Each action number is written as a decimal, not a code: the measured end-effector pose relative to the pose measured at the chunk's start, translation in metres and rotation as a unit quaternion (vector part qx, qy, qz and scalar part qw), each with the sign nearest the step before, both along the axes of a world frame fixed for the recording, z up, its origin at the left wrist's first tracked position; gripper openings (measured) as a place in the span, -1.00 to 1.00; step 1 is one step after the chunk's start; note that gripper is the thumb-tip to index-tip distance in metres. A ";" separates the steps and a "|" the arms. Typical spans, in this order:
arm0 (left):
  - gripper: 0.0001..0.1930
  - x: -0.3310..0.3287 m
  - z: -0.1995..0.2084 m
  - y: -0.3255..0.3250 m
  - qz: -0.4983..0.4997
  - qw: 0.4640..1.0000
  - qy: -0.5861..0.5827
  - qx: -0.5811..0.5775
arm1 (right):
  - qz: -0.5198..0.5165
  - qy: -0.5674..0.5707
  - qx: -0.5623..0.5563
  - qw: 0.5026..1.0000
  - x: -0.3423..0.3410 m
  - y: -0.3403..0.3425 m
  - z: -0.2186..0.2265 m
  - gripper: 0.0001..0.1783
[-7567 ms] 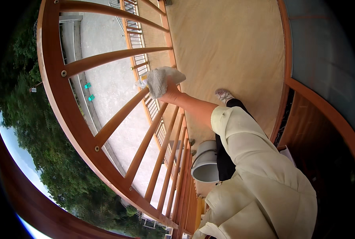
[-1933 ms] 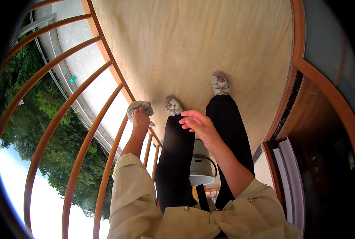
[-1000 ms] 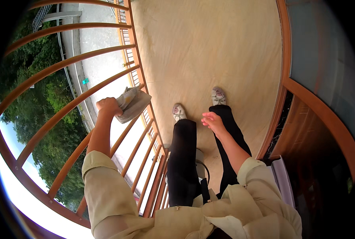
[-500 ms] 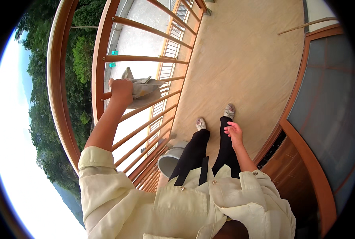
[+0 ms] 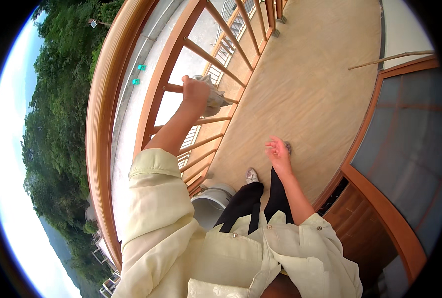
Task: The person wipes a wooden railing on an outdoor balcony using a cloth. They move along the railing, cleaning the top and sides, and occasionally dip the cloth into a bucket of water to wet it.
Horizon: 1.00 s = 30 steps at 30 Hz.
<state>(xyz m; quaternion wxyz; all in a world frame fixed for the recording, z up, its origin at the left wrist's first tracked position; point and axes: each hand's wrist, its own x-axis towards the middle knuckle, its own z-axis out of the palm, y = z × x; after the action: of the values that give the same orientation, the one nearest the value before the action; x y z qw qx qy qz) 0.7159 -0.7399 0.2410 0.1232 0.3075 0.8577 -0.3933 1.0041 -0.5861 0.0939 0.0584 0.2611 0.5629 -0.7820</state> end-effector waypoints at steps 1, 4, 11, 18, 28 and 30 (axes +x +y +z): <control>-0.85 0.006 0.016 -0.011 -0.004 1.000 0.018 0.018 | 0.046 0.018 0.027 0.998 -0.022 -0.025 0.024 -0.32; -0.90 0.033 0.088 -0.015 -0.043 0.995 0.012 0.086 | 0.107 0.107 0.092 0.984 -0.084 -0.077 0.099 -0.16; -0.63 0.154 0.154 -0.131 0.084 0.933 0.032 0.347 | 0.089 0.342 0.249 0.902 -0.107 -0.176 0.177 0.00; -0.35 0.192 0.149 -0.174 0.083 0.831 0.011 0.550 | -0.045 0.329 0.233 0.914 -0.127 -0.248 0.150 -0.04; -0.52 0.237 0.123 -0.300 0.353 0.794 0.008 0.494 | 0.046 0.336 0.257 0.905 -0.188 -0.239 0.068 -0.75; -0.53 0.238 0.121 -0.299 0.377 0.786 0.007 0.490 | 0.084 0.306 0.378 0.870 -0.184 -0.232 0.043 -0.65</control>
<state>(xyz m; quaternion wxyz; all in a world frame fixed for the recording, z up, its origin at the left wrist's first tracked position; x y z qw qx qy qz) 0.9535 -1.0389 0.3623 0.0881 -0.0242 0.9836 0.1558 0.8205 -0.8177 0.1365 -0.1547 -0.0377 0.8250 -0.5423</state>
